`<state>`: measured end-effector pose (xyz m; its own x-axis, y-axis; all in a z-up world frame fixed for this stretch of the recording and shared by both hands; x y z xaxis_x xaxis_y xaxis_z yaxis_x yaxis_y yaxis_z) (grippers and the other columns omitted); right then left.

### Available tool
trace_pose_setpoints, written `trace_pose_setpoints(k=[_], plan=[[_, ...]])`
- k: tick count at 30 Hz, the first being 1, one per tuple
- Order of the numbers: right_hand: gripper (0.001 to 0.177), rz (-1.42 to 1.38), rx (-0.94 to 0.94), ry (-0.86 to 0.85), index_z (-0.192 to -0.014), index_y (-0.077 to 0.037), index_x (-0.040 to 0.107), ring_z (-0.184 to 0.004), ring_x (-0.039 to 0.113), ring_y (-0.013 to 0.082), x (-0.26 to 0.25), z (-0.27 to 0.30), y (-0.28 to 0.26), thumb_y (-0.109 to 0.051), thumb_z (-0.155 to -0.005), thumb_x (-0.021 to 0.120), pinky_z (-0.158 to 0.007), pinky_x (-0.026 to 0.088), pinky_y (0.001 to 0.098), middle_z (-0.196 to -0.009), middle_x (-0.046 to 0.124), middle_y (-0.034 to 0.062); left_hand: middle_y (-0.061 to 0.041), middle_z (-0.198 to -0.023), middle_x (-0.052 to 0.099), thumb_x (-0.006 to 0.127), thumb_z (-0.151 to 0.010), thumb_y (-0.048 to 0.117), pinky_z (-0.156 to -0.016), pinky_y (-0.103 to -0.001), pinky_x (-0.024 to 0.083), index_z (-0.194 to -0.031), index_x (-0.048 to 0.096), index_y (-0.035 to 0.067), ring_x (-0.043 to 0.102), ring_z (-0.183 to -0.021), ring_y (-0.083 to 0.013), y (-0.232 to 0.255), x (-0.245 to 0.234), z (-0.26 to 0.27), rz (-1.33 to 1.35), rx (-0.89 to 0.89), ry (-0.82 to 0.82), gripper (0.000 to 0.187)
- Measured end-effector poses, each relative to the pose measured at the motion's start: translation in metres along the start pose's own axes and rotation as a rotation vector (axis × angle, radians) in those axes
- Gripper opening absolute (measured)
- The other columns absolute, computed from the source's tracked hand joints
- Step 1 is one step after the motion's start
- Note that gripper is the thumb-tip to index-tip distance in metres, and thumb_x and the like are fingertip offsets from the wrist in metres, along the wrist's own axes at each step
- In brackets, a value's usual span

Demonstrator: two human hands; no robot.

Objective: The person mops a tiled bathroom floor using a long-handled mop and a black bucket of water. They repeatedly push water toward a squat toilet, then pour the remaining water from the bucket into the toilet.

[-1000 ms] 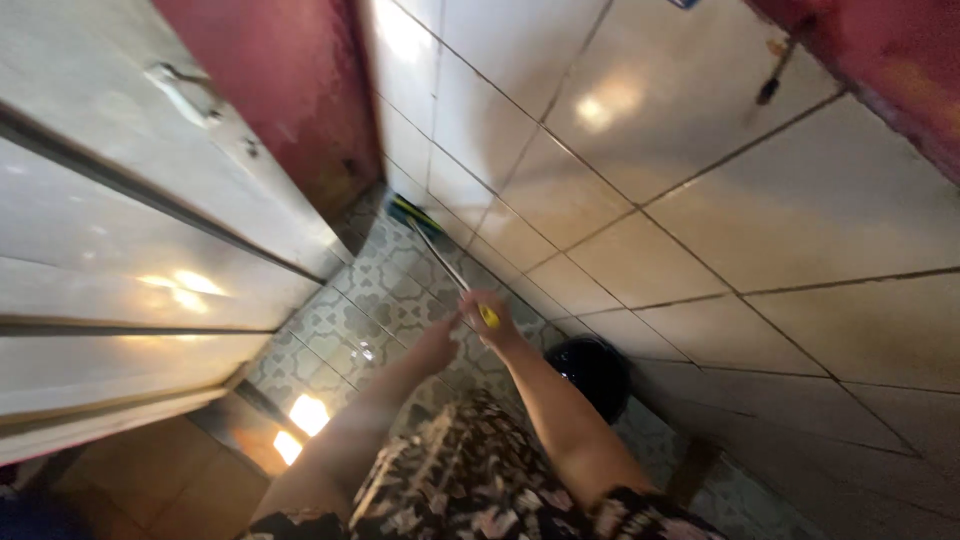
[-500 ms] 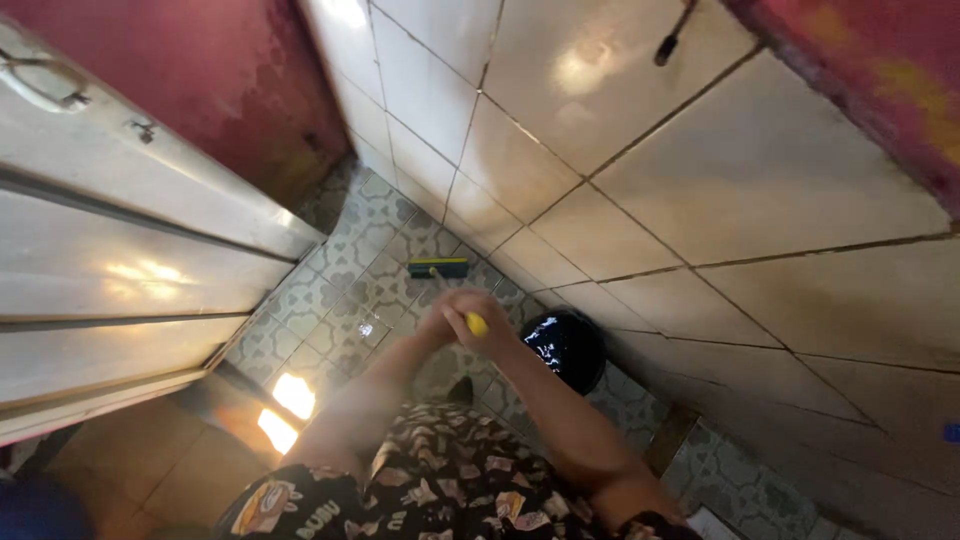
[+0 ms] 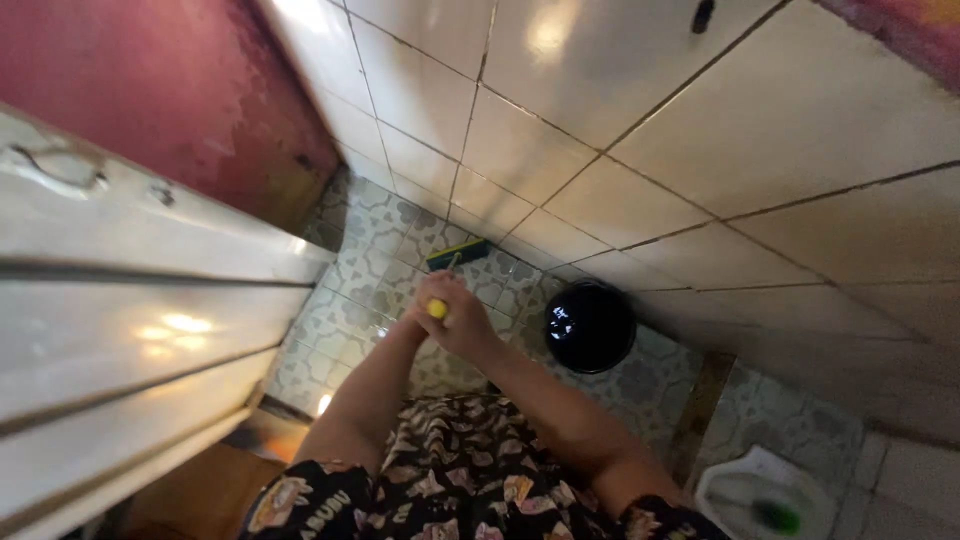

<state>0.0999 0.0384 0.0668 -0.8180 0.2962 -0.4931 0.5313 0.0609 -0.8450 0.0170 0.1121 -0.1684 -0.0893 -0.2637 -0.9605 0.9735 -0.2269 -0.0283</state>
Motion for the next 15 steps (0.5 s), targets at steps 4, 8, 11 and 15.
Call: trace_pose_setpoints(k=[4, 8, 11, 15], plan=[[0.019, -0.206, 0.009, 0.085, -0.093, -0.006, 0.068, -0.074, 0.068, 0.0381, -0.020, 0.043, -0.004, -0.024, -0.096, 0.072, -0.070, 0.058, 0.0456, -0.085, 0.069, 0.0129, -0.009, -0.112, 0.064, 0.071, -0.078, 0.047, -0.091, -0.044, 0.045, -0.108, 0.065, 0.014, 0.066, -0.097, -0.0311, 0.051, -0.038, 0.035, 0.660, 0.816, -0.202, 0.045], [0.021, -0.343, 0.031, 0.168, -0.086, -0.005, 0.065, -0.060, 0.057, 0.0205, -0.025, 0.046, -0.023, -0.014, -0.103, 0.055, -0.072, 0.057, 0.0386, -0.074, 0.061, 0.0047, 0.002, -0.111, 0.057, 0.064, -0.095, 0.028, -0.091, -0.044, 0.044, -0.112, 0.050, 0.025, 0.065, -0.102, -0.0243, 0.042, -0.011, 0.040, 0.142, 0.942, -0.300, 0.022], [0.028, -0.449, -0.012, 0.297, -0.086, -0.004, 0.063, -0.055, 0.050, 0.0176, 0.014, 0.021, -0.016, -0.014, -0.108, 0.049, -0.070, 0.056, 0.0391, -0.072, 0.059, 0.0069, -0.005, -0.127, 0.059, 0.062, -0.099, 0.026, -0.099, -0.044, 0.048, -0.124, 0.054, 0.021, 0.064, -0.120, -0.0277, 0.013, 0.001, -0.006, 0.155, 0.858, -0.373, 0.027], [0.017, -0.445, 0.019, 0.398, -0.094, 0.005, 0.071, -0.070, 0.069, 0.0340, 0.039, 0.065, 0.019, -0.003, -0.102, 0.058, -0.073, 0.058, 0.0465, -0.086, 0.072, 0.0206, 0.000, -0.120, 0.063, 0.067, -0.092, 0.038, -0.092, -0.042, 0.051, -0.114, 0.056, 0.026, 0.067, -0.112, -0.0244, 0.009, 0.025, 0.009, -0.082, 1.015, -0.235, 0.027]])
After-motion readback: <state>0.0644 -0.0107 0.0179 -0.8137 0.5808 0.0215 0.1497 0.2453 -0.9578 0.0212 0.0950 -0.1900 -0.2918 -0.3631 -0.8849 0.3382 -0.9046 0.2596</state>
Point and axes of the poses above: each hand's wrist, its own z-axis away from the middle knuckle, its own x-axis out of the palm, y = z × x, the point moved 7 cm from there along -z, towards the middle knuckle
